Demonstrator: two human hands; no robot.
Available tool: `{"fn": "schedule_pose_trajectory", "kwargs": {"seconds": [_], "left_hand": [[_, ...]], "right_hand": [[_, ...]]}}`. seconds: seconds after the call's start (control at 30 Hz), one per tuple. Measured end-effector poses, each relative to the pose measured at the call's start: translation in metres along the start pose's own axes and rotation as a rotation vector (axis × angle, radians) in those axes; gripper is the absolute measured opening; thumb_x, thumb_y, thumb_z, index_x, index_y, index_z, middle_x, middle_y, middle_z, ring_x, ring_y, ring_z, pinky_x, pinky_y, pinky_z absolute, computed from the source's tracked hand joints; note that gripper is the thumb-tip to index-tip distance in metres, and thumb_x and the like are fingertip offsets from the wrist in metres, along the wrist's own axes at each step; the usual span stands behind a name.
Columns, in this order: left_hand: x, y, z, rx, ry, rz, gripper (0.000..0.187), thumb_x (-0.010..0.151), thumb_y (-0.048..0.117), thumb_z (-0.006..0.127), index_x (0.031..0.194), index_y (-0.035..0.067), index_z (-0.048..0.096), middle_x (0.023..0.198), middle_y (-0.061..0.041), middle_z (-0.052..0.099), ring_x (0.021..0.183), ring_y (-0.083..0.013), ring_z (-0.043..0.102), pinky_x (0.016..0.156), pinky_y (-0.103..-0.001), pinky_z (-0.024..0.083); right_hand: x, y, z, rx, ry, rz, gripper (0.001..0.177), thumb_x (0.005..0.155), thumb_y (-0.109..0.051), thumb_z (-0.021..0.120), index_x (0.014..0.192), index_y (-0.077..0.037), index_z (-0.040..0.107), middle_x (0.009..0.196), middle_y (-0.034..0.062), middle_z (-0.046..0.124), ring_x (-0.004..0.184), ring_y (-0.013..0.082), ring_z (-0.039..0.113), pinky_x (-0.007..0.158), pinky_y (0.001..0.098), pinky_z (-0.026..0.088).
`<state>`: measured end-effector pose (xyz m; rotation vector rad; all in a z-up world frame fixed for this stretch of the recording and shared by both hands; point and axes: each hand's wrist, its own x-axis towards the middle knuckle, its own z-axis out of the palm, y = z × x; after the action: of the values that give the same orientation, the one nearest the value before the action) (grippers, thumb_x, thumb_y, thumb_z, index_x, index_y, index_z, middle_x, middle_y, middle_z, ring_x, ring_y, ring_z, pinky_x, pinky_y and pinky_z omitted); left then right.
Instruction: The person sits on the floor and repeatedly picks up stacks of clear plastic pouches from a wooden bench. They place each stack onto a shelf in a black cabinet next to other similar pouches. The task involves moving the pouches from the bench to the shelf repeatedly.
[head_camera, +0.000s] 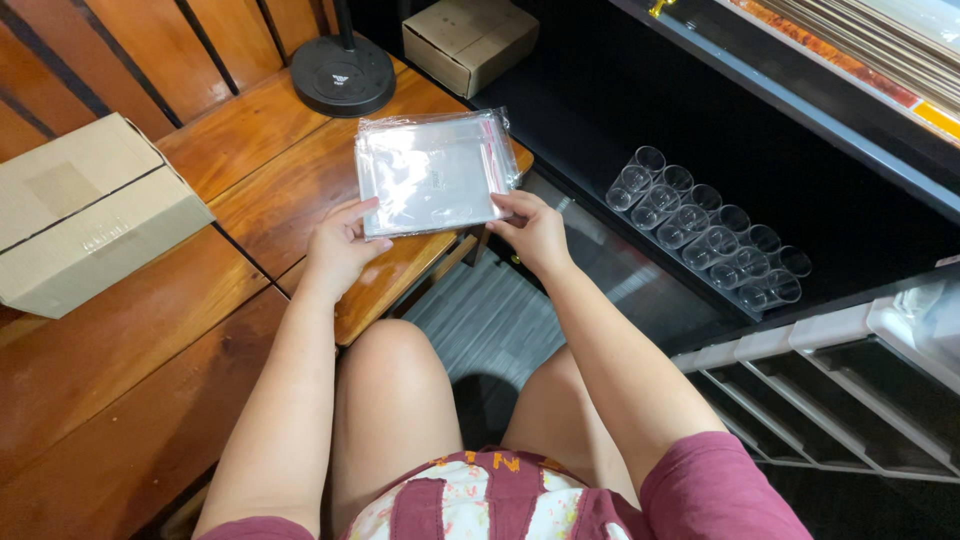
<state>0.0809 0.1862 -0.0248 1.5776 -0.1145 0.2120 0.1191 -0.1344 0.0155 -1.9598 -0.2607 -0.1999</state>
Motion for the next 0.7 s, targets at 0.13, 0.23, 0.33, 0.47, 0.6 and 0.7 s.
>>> {"fn": "schedule_pose_trajectory", "kwargs": {"seconds": [0.13, 0.23, 0.33, 0.47, 0.6, 0.7], "left_hand": [[0.003, -0.005, 0.0, 0.018, -0.002, 0.007, 0.078, 0.07, -0.012, 0.086, 0.143, -0.003, 0.058, 0.143, -0.017, 0.047, 0.093, -0.0125, 0.064, 0.086, -0.023, 0.062], [0.001, -0.001, 0.0, 0.006, -0.007, 0.0, 0.078, 0.071, -0.012, 0.085, 0.144, -0.004, 0.057, 0.143, -0.016, 0.047, 0.092, -0.0121, 0.065, 0.085, -0.022, 0.063], [-0.001, 0.004, 0.0, -0.003, -0.017, -0.002, 0.079, 0.072, -0.012, 0.084, 0.145, -0.003, 0.055, 0.142, -0.013, 0.048, 0.091, -0.0117, 0.065, 0.084, -0.021, 0.063], [0.003, -0.003, 0.0, -0.013, 0.006, 0.013, 0.078, 0.07, -0.012, 0.086, 0.142, -0.003, 0.058, 0.145, -0.015, 0.045, 0.095, -0.0151, 0.066, 0.087, -0.025, 0.063], [0.004, -0.004, 0.002, 0.005, 0.024, 0.031, 0.077, 0.07, -0.012, 0.086, 0.141, -0.002, 0.06, 0.144, -0.015, 0.046, 0.094, -0.0153, 0.067, 0.086, -0.026, 0.064], [-0.002, 0.008, 0.005, -0.002, 0.028, 0.03, 0.076, 0.071, -0.012, 0.085, 0.142, -0.002, 0.059, 0.143, -0.013, 0.045, 0.093, -0.0136, 0.066, 0.087, -0.024, 0.064]], "right_hand": [[-0.001, -0.002, -0.001, -0.023, -0.014, 0.007, 0.053, 0.076, -0.009, 0.093, 0.126, -0.021, 0.077, 0.128, 0.014, 0.068, 0.116, 0.0267, 0.068, 0.094, 0.0301, 0.061], [-0.001, -0.002, -0.001, -0.032, -0.003, 0.022, 0.052, 0.076, -0.01, 0.092, 0.124, -0.023, 0.077, 0.127, 0.0142, 0.069, 0.115, 0.0275, 0.069, 0.093, 0.0295, 0.061], [-0.001, -0.004, -0.003, -0.03, 0.009, 0.034, 0.051, 0.077, -0.011, 0.093, 0.124, -0.022, 0.077, 0.128, 0.0157, 0.069, 0.115, 0.0266, 0.069, 0.093, 0.0288, 0.061], [-0.003, -0.008, -0.006, -0.066, 0.022, -0.033, 0.052, 0.075, -0.011, 0.093, 0.124, -0.021, 0.077, 0.124, 0.0153, 0.071, 0.114, 0.0304, 0.07, 0.092, 0.0304, 0.061], [-0.008, -0.016, -0.009, -0.103, 0.029, -0.064, 0.052, 0.075, -0.013, 0.093, 0.123, -0.022, 0.078, 0.124, 0.0117, 0.073, 0.115, 0.0267, 0.07, 0.093, 0.0277, 0.06], [-0.011, -0.023, -0.013, -0.096, 0.059, -0.073, 0.052, 0.075, -0.013, 0.094, 0.123, -0.022, 0.078, 0.124, 0.0106, 0.073, 0.115, 0.0239, 0.07, 0.092, 0.026, 0.059]]}}
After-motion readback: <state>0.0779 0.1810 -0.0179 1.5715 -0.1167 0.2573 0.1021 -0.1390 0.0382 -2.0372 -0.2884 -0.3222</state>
